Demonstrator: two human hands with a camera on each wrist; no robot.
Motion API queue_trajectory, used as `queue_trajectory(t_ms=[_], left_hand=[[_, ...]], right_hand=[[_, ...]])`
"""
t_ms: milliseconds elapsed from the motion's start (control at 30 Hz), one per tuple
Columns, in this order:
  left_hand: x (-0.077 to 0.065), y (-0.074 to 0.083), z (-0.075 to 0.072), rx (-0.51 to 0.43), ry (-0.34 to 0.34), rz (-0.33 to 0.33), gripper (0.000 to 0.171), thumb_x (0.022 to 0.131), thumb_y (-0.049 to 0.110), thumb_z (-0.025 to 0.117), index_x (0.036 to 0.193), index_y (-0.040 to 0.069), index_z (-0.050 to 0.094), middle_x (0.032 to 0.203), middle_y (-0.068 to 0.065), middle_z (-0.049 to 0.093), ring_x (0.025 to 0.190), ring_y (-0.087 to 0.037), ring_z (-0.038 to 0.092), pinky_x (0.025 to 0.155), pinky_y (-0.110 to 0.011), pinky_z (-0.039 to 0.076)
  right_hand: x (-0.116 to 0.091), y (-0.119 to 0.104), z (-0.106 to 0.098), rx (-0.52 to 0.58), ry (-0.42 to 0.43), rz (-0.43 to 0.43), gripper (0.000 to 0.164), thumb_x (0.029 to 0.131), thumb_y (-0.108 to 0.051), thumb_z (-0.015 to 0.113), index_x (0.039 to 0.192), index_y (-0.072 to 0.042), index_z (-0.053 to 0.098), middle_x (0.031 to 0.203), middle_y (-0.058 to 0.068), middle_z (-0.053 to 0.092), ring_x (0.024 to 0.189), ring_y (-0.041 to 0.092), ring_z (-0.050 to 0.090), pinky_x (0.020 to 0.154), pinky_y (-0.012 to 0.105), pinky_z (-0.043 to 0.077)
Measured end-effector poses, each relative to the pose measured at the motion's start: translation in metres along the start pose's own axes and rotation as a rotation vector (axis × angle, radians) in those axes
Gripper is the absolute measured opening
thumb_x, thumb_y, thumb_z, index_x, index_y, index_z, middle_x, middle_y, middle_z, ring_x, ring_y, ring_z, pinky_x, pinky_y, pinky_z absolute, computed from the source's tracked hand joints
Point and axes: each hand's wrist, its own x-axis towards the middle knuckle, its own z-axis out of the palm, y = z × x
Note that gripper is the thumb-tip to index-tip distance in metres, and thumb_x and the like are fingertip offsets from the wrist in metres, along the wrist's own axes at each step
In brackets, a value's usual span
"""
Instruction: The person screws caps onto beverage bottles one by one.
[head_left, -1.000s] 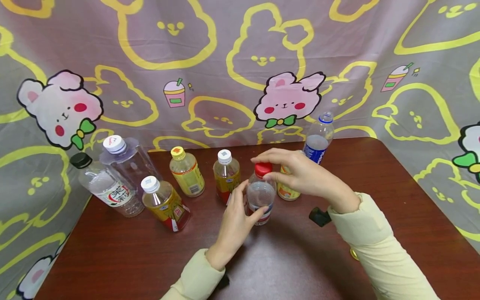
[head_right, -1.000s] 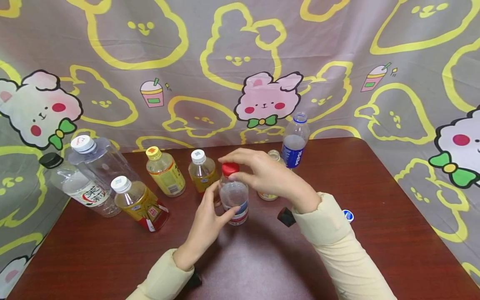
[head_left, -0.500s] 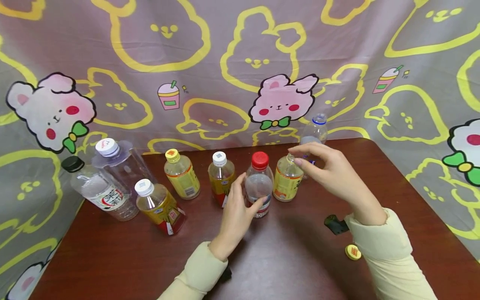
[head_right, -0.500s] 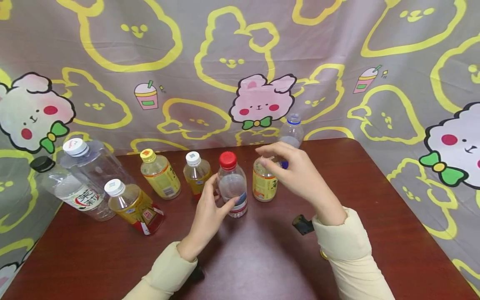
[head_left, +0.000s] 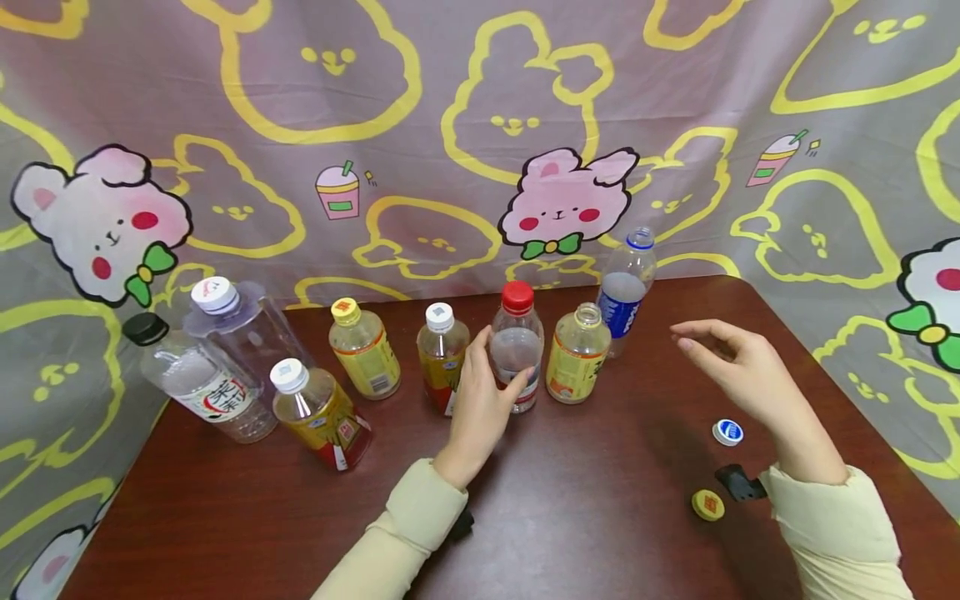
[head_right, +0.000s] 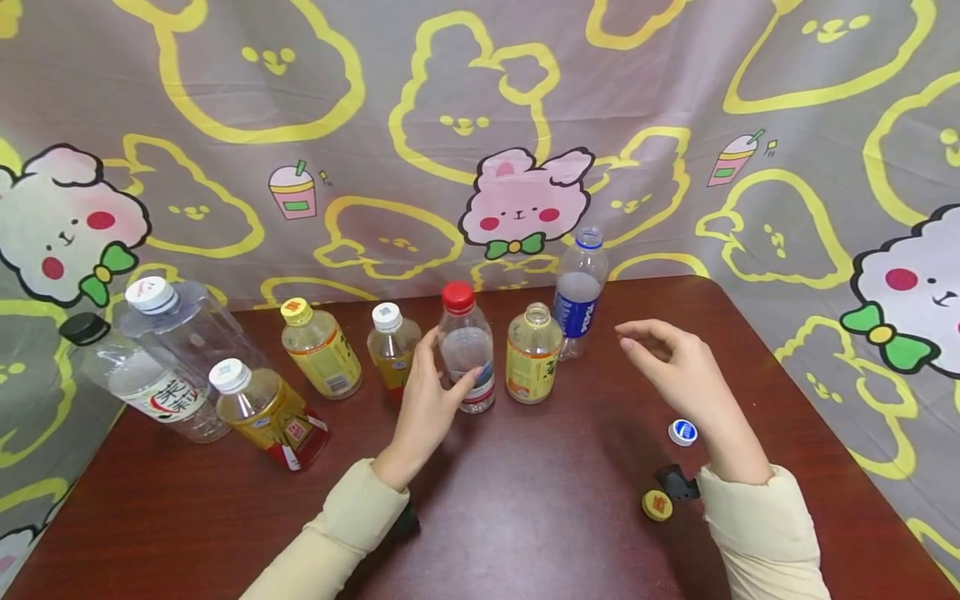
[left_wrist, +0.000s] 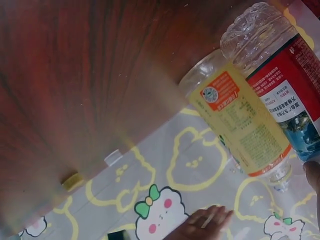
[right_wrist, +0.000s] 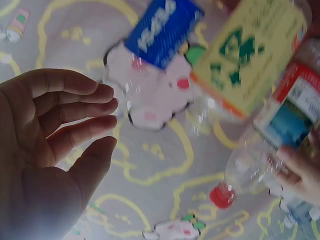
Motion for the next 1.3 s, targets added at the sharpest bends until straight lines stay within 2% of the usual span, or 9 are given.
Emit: queue_trajectory(t_ms=[33, 100, 267, 433, 600, 733, 833, 1100, 1300], left_hand=[[0.001, 0.000, 0.001, 0.000, -0.003, -0.006, 0.073, 0.080, 0.025, 0.075, 0.137, 0.000, 0.037, 0.131, -0.018, 0.052, 0.123, -0.028, 0.052, 0.101, -0.041, 0.043], [0.003, 0.001, 0.002, -0.001, -0.012, -0.017, 0.073, 0.081, 0.026, 0.075, 0.137, 0.000, 0.037, 0.133, -0.018, 0.050, 0.124, -0.029, 0.051, 0.102, -0.042, 0.043], [0.008, 0.003, 0.006, 0.013, -0.039, -0.030, 0.073, 0.082, 0.028, 0.073, 0.138, 0.001, 0.035, 0.133, -0.018, 0.050, 0.125, -0.030, 0.050, 0.103, -0.042, 0.042], [0.012, 0.004, 0.009, 0.017, -0.041, -0.051, 0.073, 0.083, 0.028, 0.072, 0.139, 0.001, 0.034, 0.134, -0.018, 0.049, 0.125, -0.030, 0.049, 0.103, -0.043, 0.042], [0.016, 0.004, 0.014, 0.013, -0.054, -0.077, 0.073, 0.084, 0.028, 0.071, 0.141, 0.003, 0.032, 0.135, -0.017, 0.048, 0.126, -0.030, 0.049, 0.102, -0.044, 0.043], [0.019, 0.004, 0.018, 0.019, -0.060, -0.090, 0.075, 0.085, 0.029, 0.069, 0.143, 0.004, 0.029, 0.138, -0.015, 0.046, 0.128, -0.029, 0.047, 0.100, -0.045, 0.044], [0.021, 0.003, 0.020, 0.023, -0.059, -0.096, 0.075, 0.086, 0.030, 0.068, 0.145, 0.005, 0.027, 0.140, -0.014, 0.044, 0.130, -0.028, 0.046, 0.100, -0.045, 0.044], [0.027, 0.003, 0.023, 0.037, -0.076, -0.109, 0.079, 0.089, 0.028, 0.065, 0.149, 0.006, 0.019, 0.144, -0.017, 0.040, 0.132, -0.032, 0.043, 0.101, -0.048, 0.042], [0.020, 0.007, 0.024, 0.011, -0.073, -0.142, 0.091, 0.087, 0.033, 0.067, 0.151, 0.007, 0.009, 0.154, -0.016, 0.025, 0.140, -0.031, 0.032, 0.106, -0.047, 0.039]], right_hand=[[-0.001, 0.005, 0.000, -0.011, -0.008, 0.020, 0.032, 0.095, -0.034, 0.054, 0.119, -0.014, 0.061, 0.108, -0.011, 0.062, 0.085, -0.022, 0.047, 0.070, 0.010, 0.043], [-0.003, 0.015, 0.000, -0.018, -0.018, 0.046, 0.034, 0.095, -0.035, 0.054, 0.119, -0.012, 0.061, 0.109, -0.006, 0.064, 0.084, -0.023, 0.047, 0.069, 0.011, 0.043], [-0.006, 0.035, -0.001, -0.048, -0.027, 0.085, 0.035, 0.095, -0.035, 0.054, 0.119, -0.010, 0.062, 0.098, -0.019, 0.060, 0.078, -0.019, 0.048, 0.065, 0.014, 0.043], [-0.010, 0.050, -0.003, -0.057, -0.039, 0.114, 0.037, 0.095, -0.034, 0.054, 0.120, -0.007, 0.060, 0.093, -0.023, 0.059, 0.076, -0.020, 0.047, 0.064, 0.015, 0.042], [-0.016, 0.063, -0.004, -0.059, -0.038, 0.122, 0.036, 0.094, -0.030, 0.056, 0.118, -0.005, 0.061, 0.094, -0.017, 0.064, 0.075, -0.021, 0.048, 0.061, 0.016, 0.043], [-0.023, 0.072, -0.005, -0.090, -0.057, 0.143, 0.038, 0.095, -0.032, 0.055, 0.120, -0.004, 0.060, 0.103, 0.008, 0.070, 0.075, -0.022, 0.046, 0.060, 0.018, 0.042], [-0.028, 0.078, -0.004, -0.105, -0.082, 0.161, 0.041, 0.095, -0.034, 0.054, 0.122, -0.003, 0.059, 0.113, 0.025, 0.065, 0.075, -0.024, 0.043, 0.059, 0.020, 0.042], [-0.041, 0.089, -0.001, -0.111, -0.138, 0.194, 0.042, 0.096, -0.033, 0.053, 0.124, -0.002, 0.057, 0.112, 0.026, 0.065, 0.074, -0.016, 0.049, 0.059, 0.021, 0.043], [-0.049, 0.094, 0.001, -0.116, -0.182, 0.213, 0.042, 0.096, -0.032, 0.053, 0.124, -0.001, 0.057, 0.112, 0.024, 0.066, 0.073, -0.013, 0.050, 0.059, 0.021, 0.043]])
